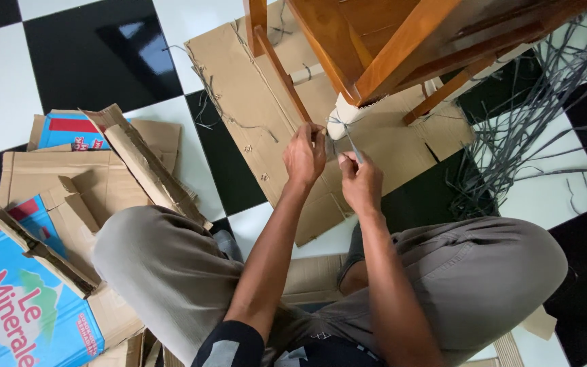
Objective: Wrapping a wooden chair leg with cardboard and securing it with plastic ties
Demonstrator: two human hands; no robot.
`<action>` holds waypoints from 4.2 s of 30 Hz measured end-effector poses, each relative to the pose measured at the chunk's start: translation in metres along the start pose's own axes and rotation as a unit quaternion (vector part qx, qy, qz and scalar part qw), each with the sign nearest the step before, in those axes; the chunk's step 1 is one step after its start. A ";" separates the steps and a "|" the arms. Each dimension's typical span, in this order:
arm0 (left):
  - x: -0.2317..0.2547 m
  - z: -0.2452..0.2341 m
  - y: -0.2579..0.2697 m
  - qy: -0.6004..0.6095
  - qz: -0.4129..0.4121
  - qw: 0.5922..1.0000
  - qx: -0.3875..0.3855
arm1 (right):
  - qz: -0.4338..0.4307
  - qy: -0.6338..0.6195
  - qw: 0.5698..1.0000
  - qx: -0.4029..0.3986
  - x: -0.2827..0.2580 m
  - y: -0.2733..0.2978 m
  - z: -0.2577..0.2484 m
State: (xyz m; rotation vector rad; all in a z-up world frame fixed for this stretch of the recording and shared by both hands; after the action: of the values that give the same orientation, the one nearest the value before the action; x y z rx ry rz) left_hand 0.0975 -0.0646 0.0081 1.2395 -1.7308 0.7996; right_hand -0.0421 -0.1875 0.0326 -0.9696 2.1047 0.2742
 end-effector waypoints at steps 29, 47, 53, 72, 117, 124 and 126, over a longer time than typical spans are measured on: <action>-0.194 0.044 0.019 -0.049 -0.115 0.992 -0.009 | 0.209 -0.024 0.945 -0.251 0.180 0.082 0.201; -0.221 0.051 -0.052 -0.331 -0.166 0.904 -0.211 | -0.057 0.308 0.796 -0.518 0.074 0.140 0.214; -0.244 0.063 -0.061 -0.358 -0.165 0.894 -0.215 | -0.022 0.315 0.796 -0.516 0.096 0.143 0.220; -0.232 0.063 0.055 -0.044 -0.154 0.986 -0.034 | 0.259 -0.133 0.914 -0.283 0.152 0.088 0.185; -0.141 0.062 -0.061 -0.208 -0.047 0.965 -0.156 | -0.036 0.059 0.979 -0.194 0.156 -0.106 0.104; -0.134 0.041 -0.027 -0.134 -0.035 0.989 -0.060 | 0.100 -0.061 0.984 -0.135 0.218 -0.081 0.117; -0.115 0.025 -0.013 -0.098 -0.028 0.995 -0.023 | 0.131 -0.221 0.963 -0.084 0.211 -0.069 0.116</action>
State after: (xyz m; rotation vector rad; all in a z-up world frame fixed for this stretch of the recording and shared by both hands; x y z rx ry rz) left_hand 0.1214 -0.0422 -0.1061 1.3672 -1.8512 0.6193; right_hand -0.0109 -0.2945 -0.1911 -0.6447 1.8066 0.7425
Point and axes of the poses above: each hand's wrist, its own y-axis away from the middle knuckle, its own z-axis out of the palm, x = y × z, the point moved 9 cm from there along -y, towards the middle knuckle, and after that the axes turned 3 degrees about y, right-handed, at the moved point
